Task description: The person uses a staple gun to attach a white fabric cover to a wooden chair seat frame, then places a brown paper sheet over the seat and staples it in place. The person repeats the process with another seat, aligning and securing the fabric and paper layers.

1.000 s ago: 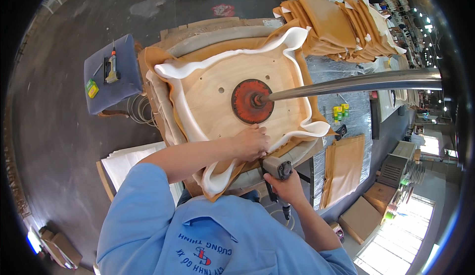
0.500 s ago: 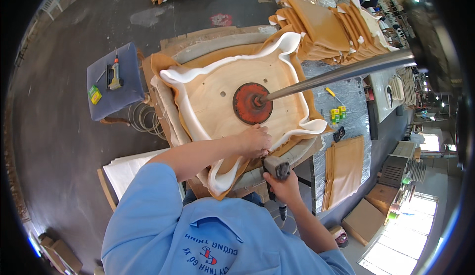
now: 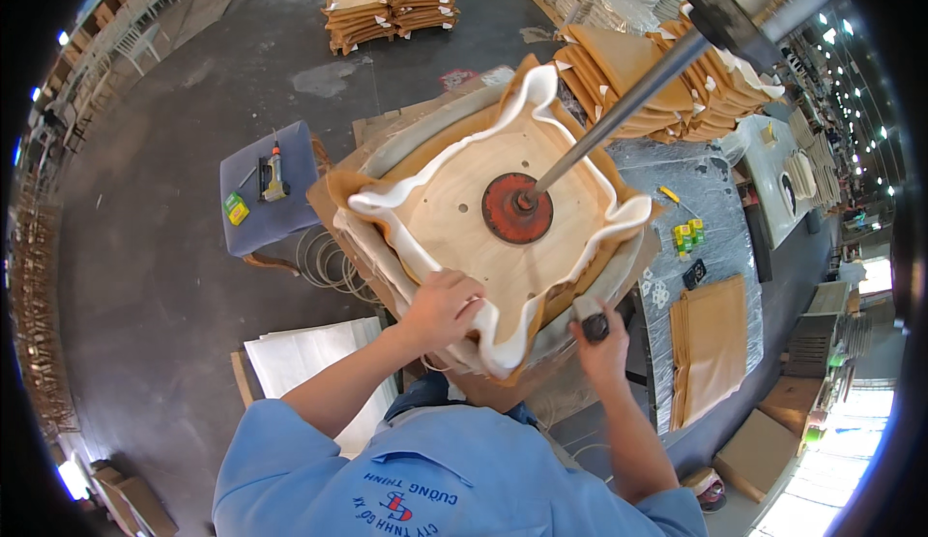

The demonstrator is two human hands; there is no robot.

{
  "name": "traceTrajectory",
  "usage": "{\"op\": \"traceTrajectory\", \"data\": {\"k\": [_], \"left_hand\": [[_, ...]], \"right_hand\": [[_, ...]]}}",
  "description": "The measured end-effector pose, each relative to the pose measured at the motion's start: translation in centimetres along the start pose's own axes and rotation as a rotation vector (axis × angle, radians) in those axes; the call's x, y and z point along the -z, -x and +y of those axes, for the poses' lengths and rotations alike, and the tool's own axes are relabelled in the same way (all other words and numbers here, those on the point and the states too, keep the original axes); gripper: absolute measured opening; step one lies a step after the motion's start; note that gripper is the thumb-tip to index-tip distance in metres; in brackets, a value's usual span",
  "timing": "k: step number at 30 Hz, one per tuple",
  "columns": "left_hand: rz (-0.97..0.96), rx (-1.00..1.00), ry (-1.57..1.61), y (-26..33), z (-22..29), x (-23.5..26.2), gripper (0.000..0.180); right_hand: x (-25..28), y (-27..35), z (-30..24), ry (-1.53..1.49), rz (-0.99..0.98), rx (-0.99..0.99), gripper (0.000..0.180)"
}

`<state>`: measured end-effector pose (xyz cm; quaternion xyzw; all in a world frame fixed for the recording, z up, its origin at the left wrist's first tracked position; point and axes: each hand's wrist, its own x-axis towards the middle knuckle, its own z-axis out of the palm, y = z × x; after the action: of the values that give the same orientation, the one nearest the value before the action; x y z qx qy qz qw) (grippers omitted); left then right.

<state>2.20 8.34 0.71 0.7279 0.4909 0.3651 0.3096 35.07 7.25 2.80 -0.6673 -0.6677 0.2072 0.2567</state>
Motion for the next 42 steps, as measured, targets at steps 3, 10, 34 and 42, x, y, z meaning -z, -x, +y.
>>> {"op": "traceTrajectory", "data": {"k": [3,10,34,42], "left_hand": [[-0.020,-0.045,-0.246,2.6,-0.8,1.2,0.023],[-0.202,-0.145,-0.348,2.1,-1.4,-3.0,0.027],[-0.134,-0.128,-0.358,-6.4,1.5,-16.9,0.022],[-0.023,-0.050,-0.214,-5.8,0.8,-17.6,0.020]], "right_hand": [[1.7,-2.0,1.6,0.061,0.092,0.009,0.068],[6.0,3.0,-0.6,-0.498,-0.045,-0.343,0.060],[2.5,0.9,5.0,-0.590,-0.349,-0.409,0.064],[4.2,-0.7,3.3,-0.531,-0.493,-0.470,0.061]]}}
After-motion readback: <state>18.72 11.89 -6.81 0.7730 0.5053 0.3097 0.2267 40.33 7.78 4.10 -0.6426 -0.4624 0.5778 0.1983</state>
